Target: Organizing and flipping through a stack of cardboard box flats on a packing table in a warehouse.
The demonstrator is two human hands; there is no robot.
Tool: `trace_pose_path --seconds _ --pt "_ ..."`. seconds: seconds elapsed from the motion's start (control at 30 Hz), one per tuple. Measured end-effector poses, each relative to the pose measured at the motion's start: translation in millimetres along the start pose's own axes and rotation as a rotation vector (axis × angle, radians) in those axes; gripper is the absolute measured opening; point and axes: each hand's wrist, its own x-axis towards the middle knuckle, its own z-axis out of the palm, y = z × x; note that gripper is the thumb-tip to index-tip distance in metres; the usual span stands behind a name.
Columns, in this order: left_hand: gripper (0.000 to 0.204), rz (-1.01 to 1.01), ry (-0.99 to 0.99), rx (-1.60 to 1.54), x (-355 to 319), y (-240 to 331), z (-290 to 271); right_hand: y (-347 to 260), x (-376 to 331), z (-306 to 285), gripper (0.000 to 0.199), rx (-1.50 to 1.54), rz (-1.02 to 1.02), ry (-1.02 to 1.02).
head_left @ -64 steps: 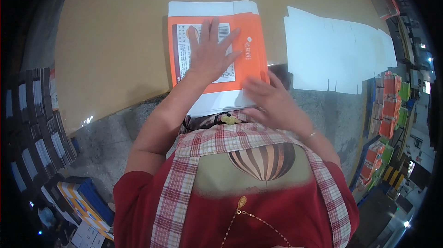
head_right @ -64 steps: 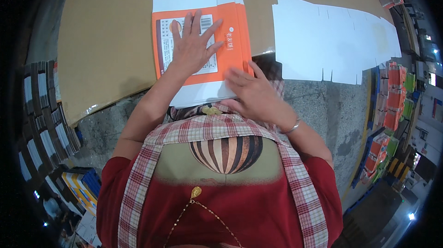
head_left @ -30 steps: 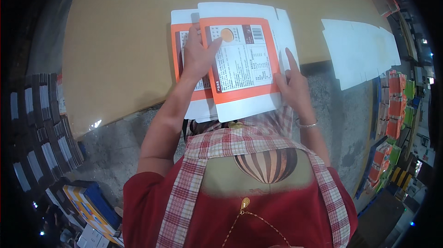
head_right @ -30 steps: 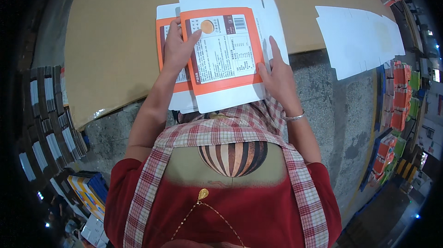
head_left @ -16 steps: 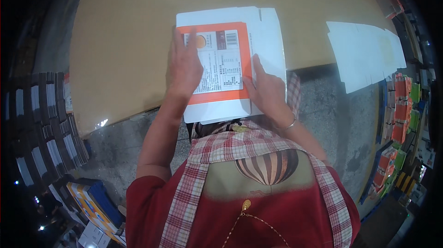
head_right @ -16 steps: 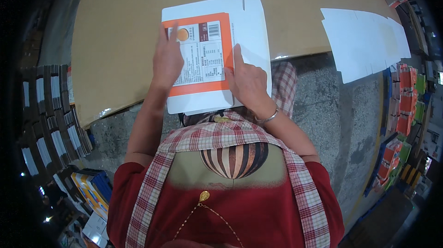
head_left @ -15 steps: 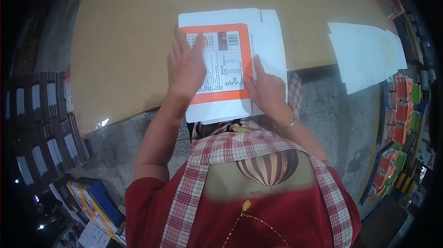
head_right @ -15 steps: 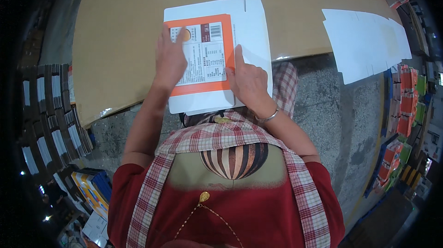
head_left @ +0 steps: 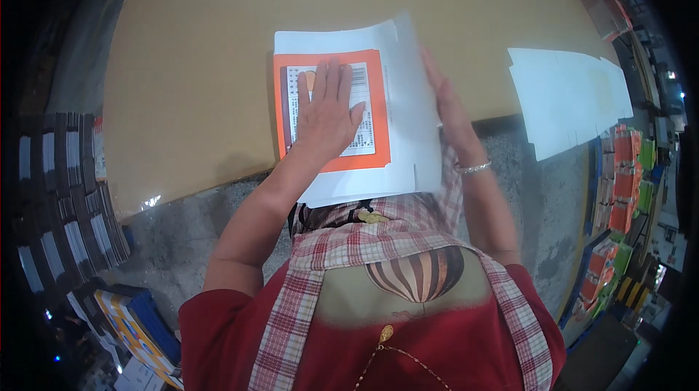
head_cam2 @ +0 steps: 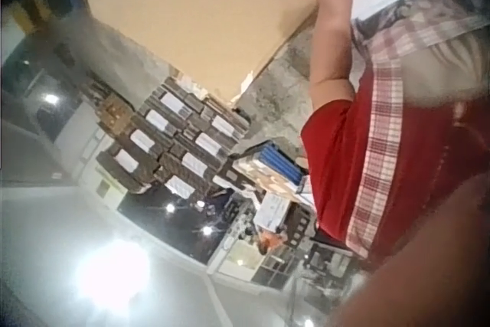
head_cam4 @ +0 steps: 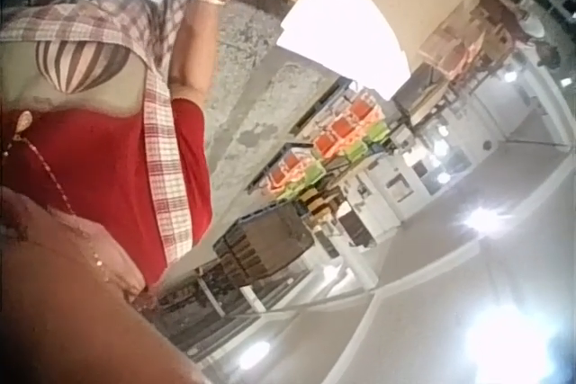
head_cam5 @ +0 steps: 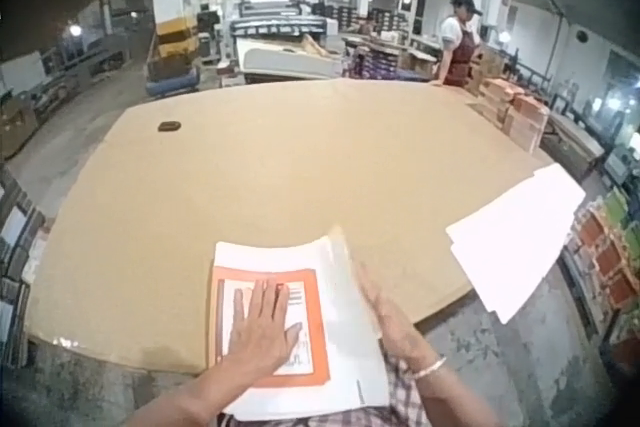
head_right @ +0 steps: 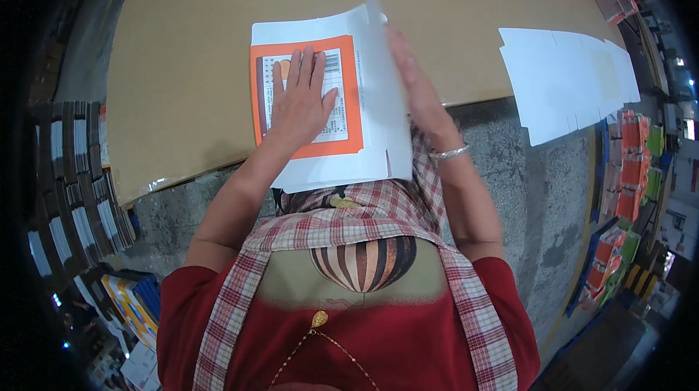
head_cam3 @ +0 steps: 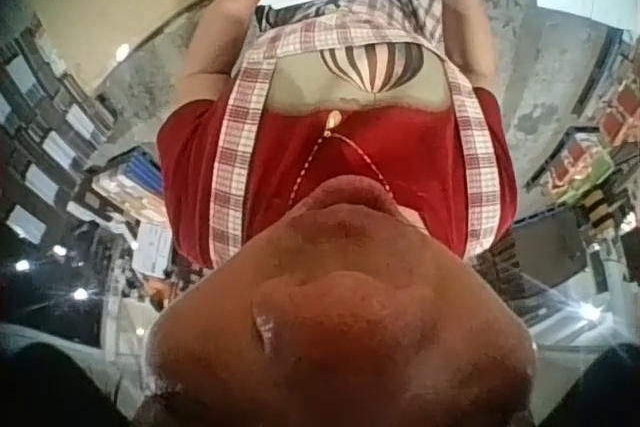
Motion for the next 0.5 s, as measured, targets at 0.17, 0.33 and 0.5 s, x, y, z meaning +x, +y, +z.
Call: trace_pose_path --seconds 0.17,0.33,0.5 --pt "0.065 0.008 0.013 -0.026 -1.8 -1.8 -7.7 -26.7 -6.6 52.3 0.069 -1.110 -0.176 -0.163" --pt "0.061 0.006 0.123 -0.110 -4.5 -2.1 -5.7 -53.3 -64.3 45.8 0.068 -1.083 -0.241 -0.193" --pt "0.053 0.131 0.153 -0.084 -6.5 -5.4 -3.3 -73.3 -108.4 9.8 0.058 -0.844 -0.188 -0.529"
